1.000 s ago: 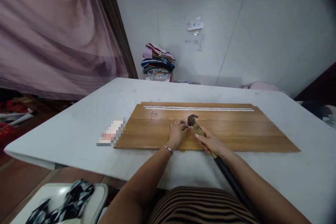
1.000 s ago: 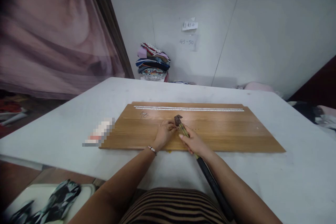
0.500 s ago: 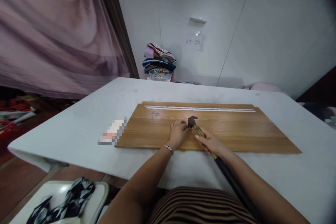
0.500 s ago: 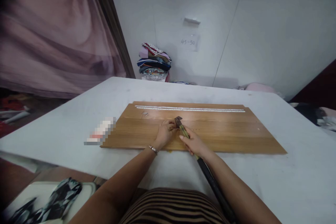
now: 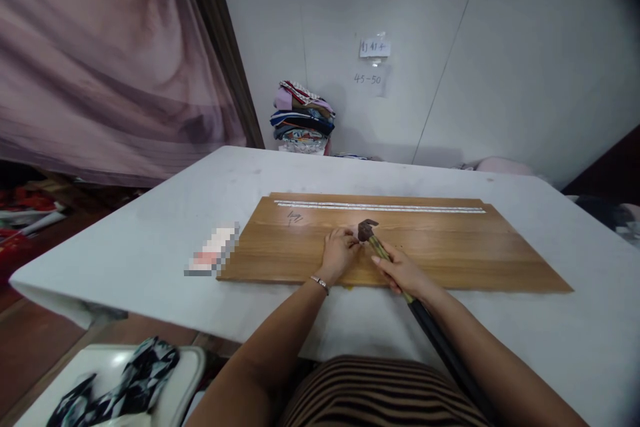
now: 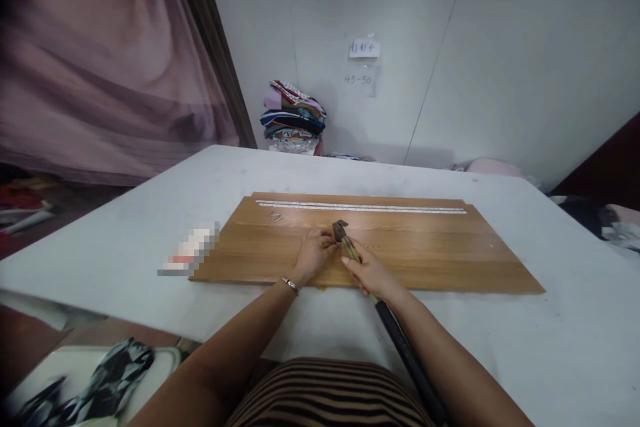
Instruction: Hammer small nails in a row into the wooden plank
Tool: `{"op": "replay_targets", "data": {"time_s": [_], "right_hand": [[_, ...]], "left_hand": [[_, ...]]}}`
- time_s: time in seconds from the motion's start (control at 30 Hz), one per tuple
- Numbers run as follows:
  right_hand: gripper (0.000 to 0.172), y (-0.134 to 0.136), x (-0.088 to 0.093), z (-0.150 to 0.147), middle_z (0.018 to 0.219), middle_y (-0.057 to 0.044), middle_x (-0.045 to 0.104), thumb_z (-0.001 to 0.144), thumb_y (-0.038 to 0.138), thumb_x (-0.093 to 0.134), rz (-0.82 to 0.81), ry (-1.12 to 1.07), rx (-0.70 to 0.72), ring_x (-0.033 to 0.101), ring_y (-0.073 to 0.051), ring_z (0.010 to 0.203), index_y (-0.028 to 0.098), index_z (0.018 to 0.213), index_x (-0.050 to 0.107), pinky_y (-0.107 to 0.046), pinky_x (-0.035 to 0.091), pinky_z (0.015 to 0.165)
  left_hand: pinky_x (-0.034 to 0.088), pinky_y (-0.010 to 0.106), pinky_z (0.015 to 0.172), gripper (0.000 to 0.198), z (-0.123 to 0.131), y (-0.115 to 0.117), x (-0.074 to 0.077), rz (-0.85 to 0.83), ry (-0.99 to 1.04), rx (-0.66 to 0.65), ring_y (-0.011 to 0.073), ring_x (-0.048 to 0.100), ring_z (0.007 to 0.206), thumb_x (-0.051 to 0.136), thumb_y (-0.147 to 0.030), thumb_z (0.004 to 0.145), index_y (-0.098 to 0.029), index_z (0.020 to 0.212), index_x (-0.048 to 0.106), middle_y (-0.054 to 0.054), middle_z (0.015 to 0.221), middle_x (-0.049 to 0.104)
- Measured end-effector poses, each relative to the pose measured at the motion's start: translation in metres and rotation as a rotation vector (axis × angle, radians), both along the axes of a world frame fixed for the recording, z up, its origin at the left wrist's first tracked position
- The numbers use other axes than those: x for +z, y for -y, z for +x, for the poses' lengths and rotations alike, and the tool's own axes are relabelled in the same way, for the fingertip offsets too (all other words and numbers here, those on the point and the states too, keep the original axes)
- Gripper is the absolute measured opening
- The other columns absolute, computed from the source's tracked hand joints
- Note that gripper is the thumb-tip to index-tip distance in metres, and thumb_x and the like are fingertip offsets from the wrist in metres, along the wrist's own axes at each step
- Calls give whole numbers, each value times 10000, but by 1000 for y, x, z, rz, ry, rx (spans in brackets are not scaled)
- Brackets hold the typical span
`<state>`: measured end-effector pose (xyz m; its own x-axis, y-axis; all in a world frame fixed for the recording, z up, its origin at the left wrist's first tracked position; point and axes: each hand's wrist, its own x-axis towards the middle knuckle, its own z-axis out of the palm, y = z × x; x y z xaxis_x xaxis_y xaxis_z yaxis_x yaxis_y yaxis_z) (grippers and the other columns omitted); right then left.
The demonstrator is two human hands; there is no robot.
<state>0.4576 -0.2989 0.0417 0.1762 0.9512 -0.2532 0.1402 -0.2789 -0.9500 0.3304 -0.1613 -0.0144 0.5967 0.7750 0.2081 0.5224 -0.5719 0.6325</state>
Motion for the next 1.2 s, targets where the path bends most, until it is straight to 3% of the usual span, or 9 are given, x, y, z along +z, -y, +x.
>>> {"op": "replay_targets", "data": {"time_s": [0.37,1.2], "right_hand": [[819,0,0,0,481,124,386,828,490,597,-8,-18,8,322,-73,323,161,1529,330,-178,267,316],[826,2,4,-2,489,124,388,819,464,584,-7,-10,-7,314,-71,324,164,1539,312,-177,267,311]], "left_hand": [[377,405,1024,96,0,-1,-6,19,31,0,207,579,1106,686,-262,859,-249,860,782,37,1077,709],[376,399,1038,71,0,1,-1,-2,27,-3,208,575,1121,694,-241,844,-238,849,765,35,1098,700]]}}
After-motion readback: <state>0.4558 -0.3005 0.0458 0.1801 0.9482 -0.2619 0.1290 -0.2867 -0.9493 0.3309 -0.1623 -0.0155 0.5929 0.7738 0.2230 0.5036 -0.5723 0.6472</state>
